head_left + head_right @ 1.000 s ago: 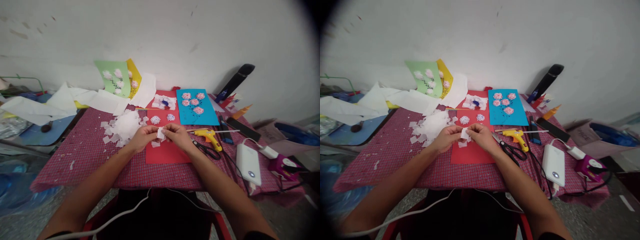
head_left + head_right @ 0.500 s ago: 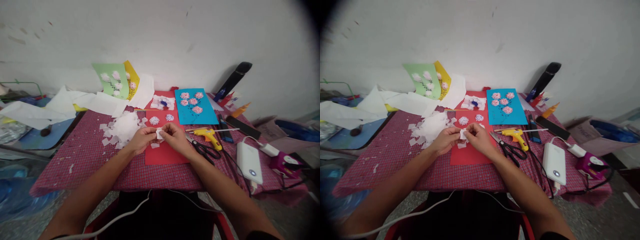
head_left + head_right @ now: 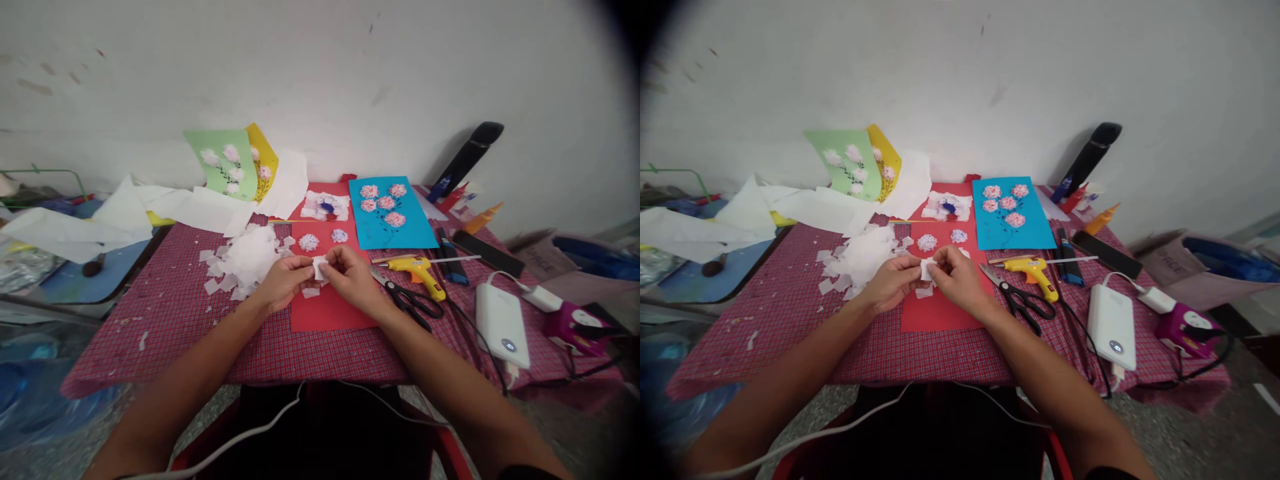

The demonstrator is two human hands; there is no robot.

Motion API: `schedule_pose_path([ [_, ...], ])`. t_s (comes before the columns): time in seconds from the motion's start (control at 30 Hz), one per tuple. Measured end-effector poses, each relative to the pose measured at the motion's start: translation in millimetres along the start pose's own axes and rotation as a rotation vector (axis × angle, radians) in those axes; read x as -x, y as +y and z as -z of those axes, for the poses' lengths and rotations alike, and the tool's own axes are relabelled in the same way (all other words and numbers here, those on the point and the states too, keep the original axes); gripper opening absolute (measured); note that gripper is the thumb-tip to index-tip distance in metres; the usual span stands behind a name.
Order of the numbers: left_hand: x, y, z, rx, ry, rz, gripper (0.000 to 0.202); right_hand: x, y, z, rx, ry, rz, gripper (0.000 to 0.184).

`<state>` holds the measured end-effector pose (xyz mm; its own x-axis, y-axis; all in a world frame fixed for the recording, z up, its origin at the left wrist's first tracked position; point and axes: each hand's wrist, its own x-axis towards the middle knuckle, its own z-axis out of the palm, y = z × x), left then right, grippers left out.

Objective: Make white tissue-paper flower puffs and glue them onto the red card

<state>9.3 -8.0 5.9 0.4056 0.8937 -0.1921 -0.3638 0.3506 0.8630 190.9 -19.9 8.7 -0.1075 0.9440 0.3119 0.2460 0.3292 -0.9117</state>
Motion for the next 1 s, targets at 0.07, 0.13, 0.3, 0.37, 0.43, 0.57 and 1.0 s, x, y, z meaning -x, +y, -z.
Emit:
schedule_pose_path([
  [0.07, 0.0, -0.5, 0.7, -0.030, -0.023, 0.013, 0.033, 0.5, -0.2, 0.2, 0.021, 0.012, 0.019, 0.015],
  [0.13, 0.0, -1.1, 1.2, -0.052, -0.036, 0.020, 0.032, 0.9, -0.2, 0.6, 0.040, 0.015, 0.040, 0.015],
  [0.3, -0.4, -2.4, 3.2, -0.040, -0.023, 0.012, 0.030, 2.0, -1.2, 1.9, 0.120, -0.003, 0.097, 0.014],
  [0.37, -0.6, -2.3, 3.6, -0.030, -0.021, 0.010, 0.031, 2.2, -2.1, 2.3, 0.161, -0.017, 0.146, 0.011],
  [0.43, -0.4, -1.7, 3.4, -0.024, -0.018, 0.012, 0.033, 2.2, -2.9, 2.5, 0.203, -0.031, 0.193, 0.009],
  [0.57, 0.4, -0.6, 2.6, -0.018, -0.008, 0.015, 0.035, 1.8, -3.4, 2.9, 0.266, -0.040, 0.239, 0.007],
  [1.0, -0.1, -1.2, 3.1, -0.040, 0.004, 0.020, 0.033, 3.2, 1.5, 2.5, 0.324, -0.031, 0.257, 0.006],
])
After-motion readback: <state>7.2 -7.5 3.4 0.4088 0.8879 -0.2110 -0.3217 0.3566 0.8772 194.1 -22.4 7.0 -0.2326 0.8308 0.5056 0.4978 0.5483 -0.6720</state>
